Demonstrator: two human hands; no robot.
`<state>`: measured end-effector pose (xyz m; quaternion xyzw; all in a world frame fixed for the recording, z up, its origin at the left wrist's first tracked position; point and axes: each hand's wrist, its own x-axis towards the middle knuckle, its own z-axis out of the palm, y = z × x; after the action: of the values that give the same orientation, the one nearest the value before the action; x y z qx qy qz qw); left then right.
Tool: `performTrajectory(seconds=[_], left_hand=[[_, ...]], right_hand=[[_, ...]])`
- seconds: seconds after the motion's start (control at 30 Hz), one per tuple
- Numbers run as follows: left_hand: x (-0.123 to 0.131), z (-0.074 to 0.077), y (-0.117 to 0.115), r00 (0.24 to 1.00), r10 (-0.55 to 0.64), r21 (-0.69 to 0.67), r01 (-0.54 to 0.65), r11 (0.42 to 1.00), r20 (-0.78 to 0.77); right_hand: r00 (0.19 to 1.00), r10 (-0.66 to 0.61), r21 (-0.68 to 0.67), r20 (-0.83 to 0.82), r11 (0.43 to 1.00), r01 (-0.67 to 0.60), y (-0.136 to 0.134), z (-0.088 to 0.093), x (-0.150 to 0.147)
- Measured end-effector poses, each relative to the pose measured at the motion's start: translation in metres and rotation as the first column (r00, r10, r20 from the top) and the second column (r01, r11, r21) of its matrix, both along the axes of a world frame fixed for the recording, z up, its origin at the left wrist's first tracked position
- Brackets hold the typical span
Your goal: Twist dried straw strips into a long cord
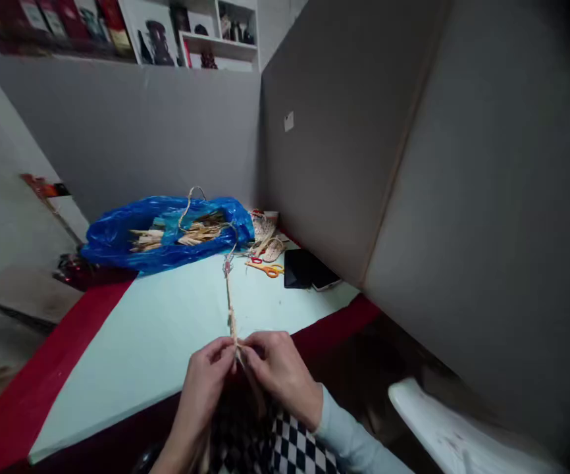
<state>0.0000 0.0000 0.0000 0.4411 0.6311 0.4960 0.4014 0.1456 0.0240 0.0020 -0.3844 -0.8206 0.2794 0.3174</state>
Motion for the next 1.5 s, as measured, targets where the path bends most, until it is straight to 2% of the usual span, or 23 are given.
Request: performTrajectory(seconds=[0.13,0.3,0.37,0.47,0.57,0.6,0.7,0.8,0.93,1.0,1.07,1.17,1.2,1.27,1.33,1.47,1.5], left_hand=[[0.004,0.001,-0.006,0.998,0.039,0.027,-0.041,0.999,0.046],[0.003,-0.006,-0.012,0.967,0.018,-0.019,-0.014,1.000,0.256],[-0.001,-0.005,-0.014,0.942,0.001,-0.013,0.004,1.000,0.337],[-0.006,0.002,-0.014,0.896,-0.005,-0.058,0.034,0.998,0.443],[-0.009,0.013,-0.013,0.868,-0.018,-0.102,0.079,0.992,0.496],[-0.009,0.016,-0.013,0.865,-0.035,-0.103,0.099,0.990,0.501],[-0.008,0.020,-0.013,0.852,-0.062,-0.093,0.129,0.987,0.520],[-0.008,0.015,-0.013,0.865,-0.054,-0.098,0.118,0.988,0.499],[-0.006,0.004,-0.014,0.895,-0.093,-0.029,0.117,0.993,0.436],[-0.005,0.002,-0.015,0.921,-0.091,0.019,0.090,0.996,0.378],[-0.005,0.003,-0.018,0.964,-0.078,0.035,0.072,0.997,0.254],[-0.010,0.013,-0.026,0.991,-0.089,-0.006,0.088,0.996,-0.097],[-0.013,0.016,-0.029,0.967,-0.091,-0.025,0.087,0.996,-0.240],[-0.019,0.019,-0.035,0.870,-0.067,-0.024,0.063,0.998,-0.488],[-0.022,0.013,-0.042,0.758,-0.001,0.060,0.052,0.997,-0.652],[-0.011,-0.020,-0.052,0.579,0.108,0.271,0.204,0.941,-0.808],[-0.005,-0.029,-0.054,0.550,0.155,0.300,0.184,0.936,-0.821]], right_hand=[[0.988,-0.119,0.119,0.093,0.987,0.108,-0.022,0.000,0.003],[0.983,-0.109,0.189,0.147,0.979,0.080,-0.045,-0.015,-0.010],[0.988,-0.073,0.203,0.133,0.978,0.045,-0.045,-0.016,-0.011],[0.996,-0.063,0.191,0.060,0.980,0.050,-0.033,-0.005,-0.004],[0.989,-0.114,0.108,-0.092,0.986,0.123,-0.012,0.011,0.004],[0.987,-0.102,0.054,-0.124,0.993,0.110,-0.005,0.015,0.004],[0.988,0.064,-0.146,-0.138,0.986,-0.084,0.011,0.019,-0.002],[0.978,0.146,-0.245,-0.148,0.953,-0.179,0.019,0.013,-0.013],[0.978,0.065,-0.255,-0.200,0.960,-0.117,0.017,0.005,-0.019],[0.974,0.024,-0.280,-0.223,0.956,-0.088,0.014,0.003,-0.018],[0.968,0.011,-0.301,-0.250,0.950,-0.088,0.011,0.003,-0.017],[0.965,-0.031,-0.311,-0.261,0.949,-0.053,0.007,0.002,-0.016],[0.964,-0.058,-0.313,-0.260,0.950,-0.027,0.006,0.001,-0.016],[0.956,-0.099,-0.322,-0.277,0.947,0.005,0.004,0.000,-0.018],[0.940,-0.108,-0.348,-0.322,0.937,-0.011,0.001,0.000,-0.020],[0.888,-0.107,-0.454,-0.447,0.883,-0.122,0.002,-0.003,-0.022],[0.873,-0.107,-0.495,-0.475,0.853,-0.165,0.004,-0.004,-0.022]])
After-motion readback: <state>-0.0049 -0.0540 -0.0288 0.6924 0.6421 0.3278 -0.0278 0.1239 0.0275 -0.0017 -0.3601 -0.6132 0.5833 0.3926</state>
